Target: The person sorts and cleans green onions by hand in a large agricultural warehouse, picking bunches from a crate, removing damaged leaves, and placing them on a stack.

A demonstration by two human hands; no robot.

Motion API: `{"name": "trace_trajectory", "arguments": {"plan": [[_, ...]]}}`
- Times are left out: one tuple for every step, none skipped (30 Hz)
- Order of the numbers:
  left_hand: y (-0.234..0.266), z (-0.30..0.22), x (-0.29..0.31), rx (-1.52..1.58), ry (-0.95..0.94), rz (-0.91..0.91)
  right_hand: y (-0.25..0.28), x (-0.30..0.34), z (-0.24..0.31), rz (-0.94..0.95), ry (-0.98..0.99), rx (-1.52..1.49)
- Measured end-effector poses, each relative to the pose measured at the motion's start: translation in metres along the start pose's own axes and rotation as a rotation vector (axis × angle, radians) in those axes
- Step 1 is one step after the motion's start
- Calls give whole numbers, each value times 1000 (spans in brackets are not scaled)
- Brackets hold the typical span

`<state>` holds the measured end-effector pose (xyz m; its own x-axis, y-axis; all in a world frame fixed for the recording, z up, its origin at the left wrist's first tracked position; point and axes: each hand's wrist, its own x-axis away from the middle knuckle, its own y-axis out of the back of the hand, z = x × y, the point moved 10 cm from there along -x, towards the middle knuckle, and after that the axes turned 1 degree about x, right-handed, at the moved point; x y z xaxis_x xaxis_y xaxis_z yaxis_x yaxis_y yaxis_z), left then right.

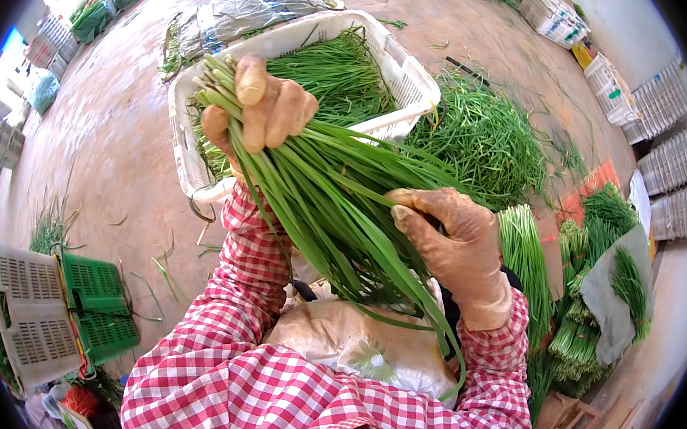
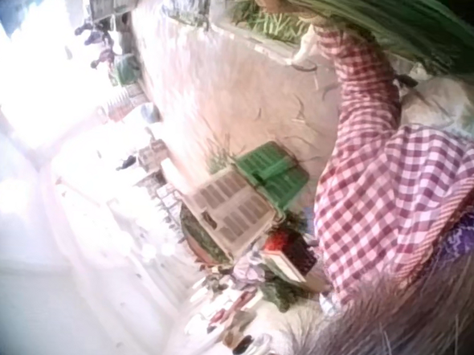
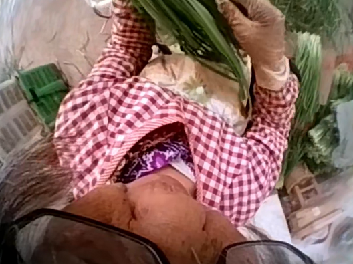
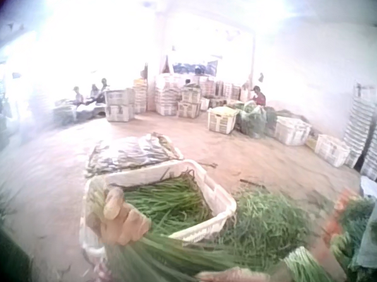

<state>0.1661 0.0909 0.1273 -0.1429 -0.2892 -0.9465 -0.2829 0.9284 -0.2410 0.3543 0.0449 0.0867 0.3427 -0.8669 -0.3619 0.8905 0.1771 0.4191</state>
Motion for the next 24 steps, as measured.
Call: {"name": "trace_trajectory", "arguments": {"plan": [[-2, 1, 0, -20, 2, -35, 1, -2, -3, 25, -38, -46], [1, 2, 4, -67, -3, -142, 2, 1, -12, 76, -181, -149], [2, 2, 8, -122, 36, -178, 1, 5, -17, 132, -322, -251], [5, 2, 13, -176, 75, -215, 1, 10, -20, 119, -490, -475], [8, 6, 19, -215, 112, -250, 9, 11, -12, 114, -467, -528], [14, 14, 26, -156, 183, -335, 18, 12, -6, 110, -443, -582], [11, 22, 29, -147, 215, -346, 22, 11, -1, 105, -419, -636], [6, 33, 29, -141, 253, -353, 27, 4, 16, 102, -189, -614], [5, 41, 28, -134, 291, -360, 26, 1, 16, 97, -127, -627], [6, 54, 33, -111, 422, -351, 26, -1, 17, 92, -65, -637], [15, 59, 44, -141, 439, -512, 24, -7, 21, 102, -5, -717], [22, 64, 56, -160, 449, -673, 21, -12, 27, 116, 52, -791], [13, 71, 47, -125, 479, -611, 16, -20, 36, 143, 107, -923], [14, 70, 50, -106, 480, -601, 11, -30, 46, 176, 165, -1065], [18, 66, 59, -83, 483, -593, 10, -37, 55, 239, 212, -1107], [19, 65, 63, -60, 486, -585, 11, -45, 66, 308, 258, -1146], [15, 66, 62, -39, 495, -552, 11, -51, 75, 375, 298, -1182], [11, 68, 59, -19, 509, -520, 9, -56, 78, 381, 382, -1081], [9, 71, 57, 0, 522, -488, 16, -59, 79, 319, 421, -1044], [8, 68, 49, -8, 409, -373, 23, -63, 75, 254, 453, -1008], [12, 62, 52, -36, 370, -400, 47, -67, 84, 176, 513, -967], [15, 54, 55, -64, 331, -427, 70, -70, 91, 94, 566, -923], [19, 47, 58, -89, 289, -448, 96, -67, 90, 10, 611, -791], [23, 45, 64, -116, 282, -508, 121, -63, 93, -83, 642, -644]]}}
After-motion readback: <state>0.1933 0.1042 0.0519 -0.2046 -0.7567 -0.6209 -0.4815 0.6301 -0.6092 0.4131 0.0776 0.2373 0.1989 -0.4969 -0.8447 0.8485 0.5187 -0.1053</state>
